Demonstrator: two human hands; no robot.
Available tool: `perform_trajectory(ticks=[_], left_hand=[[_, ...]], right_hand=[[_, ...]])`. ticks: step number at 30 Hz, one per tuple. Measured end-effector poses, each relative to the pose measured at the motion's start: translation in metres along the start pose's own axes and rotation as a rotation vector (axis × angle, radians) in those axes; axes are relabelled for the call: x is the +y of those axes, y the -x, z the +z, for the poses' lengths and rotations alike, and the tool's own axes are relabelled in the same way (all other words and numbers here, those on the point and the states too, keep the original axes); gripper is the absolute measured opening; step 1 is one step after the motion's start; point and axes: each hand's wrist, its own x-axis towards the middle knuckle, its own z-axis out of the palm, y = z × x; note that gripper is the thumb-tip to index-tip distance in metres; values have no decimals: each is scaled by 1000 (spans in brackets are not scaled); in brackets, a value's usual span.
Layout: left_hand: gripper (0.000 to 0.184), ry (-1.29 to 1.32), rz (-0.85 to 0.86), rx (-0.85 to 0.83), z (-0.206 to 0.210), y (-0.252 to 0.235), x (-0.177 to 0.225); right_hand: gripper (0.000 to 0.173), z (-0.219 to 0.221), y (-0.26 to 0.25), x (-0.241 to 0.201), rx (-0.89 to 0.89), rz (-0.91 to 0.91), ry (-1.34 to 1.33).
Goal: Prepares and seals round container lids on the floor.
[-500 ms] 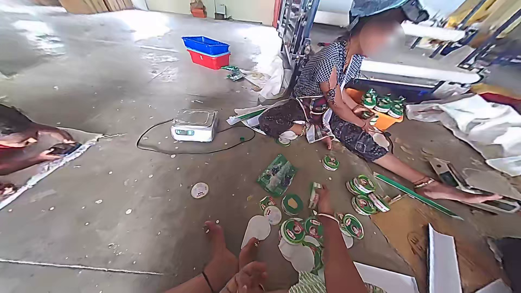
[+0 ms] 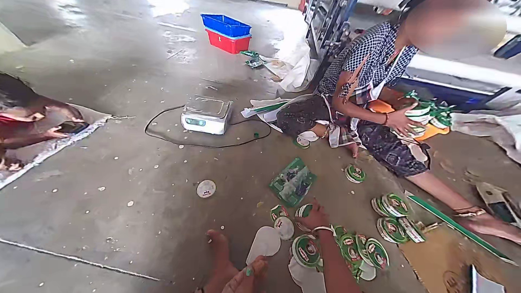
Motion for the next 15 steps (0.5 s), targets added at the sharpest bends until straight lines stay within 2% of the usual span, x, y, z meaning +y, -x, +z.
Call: perform_trajectory(ticks=[1,3,5,7,9,11,14,15], left_hand=[[33,11,-7,1,-1,-2,0],[38,48,-13,-8,-3,-5,2],[52,66,-10,-59,-8,-8,2],[68,113,-27,-125,-13,-12,5],[75,163,-57,-190,-18,-16,5],[66,138,-69,-165,-20,-21,1],[20,-127,-44,91,3,-52,-13],[27,-251,-68,116,9,-72,-22]], right_hand=[[127,-2,0,3,-1,-11,-71],[116,-3,-1,16,59,-26,-402],[110,3,-2,34,114,4,-693],[106,10,-3,42,121,41,-725],[100,9,-1,39,81,46,-690],[98,10,2,36,38,58,-660],[98,9,4,32,-7,94,-622],[98,9,5,32,-7,104,-613]])
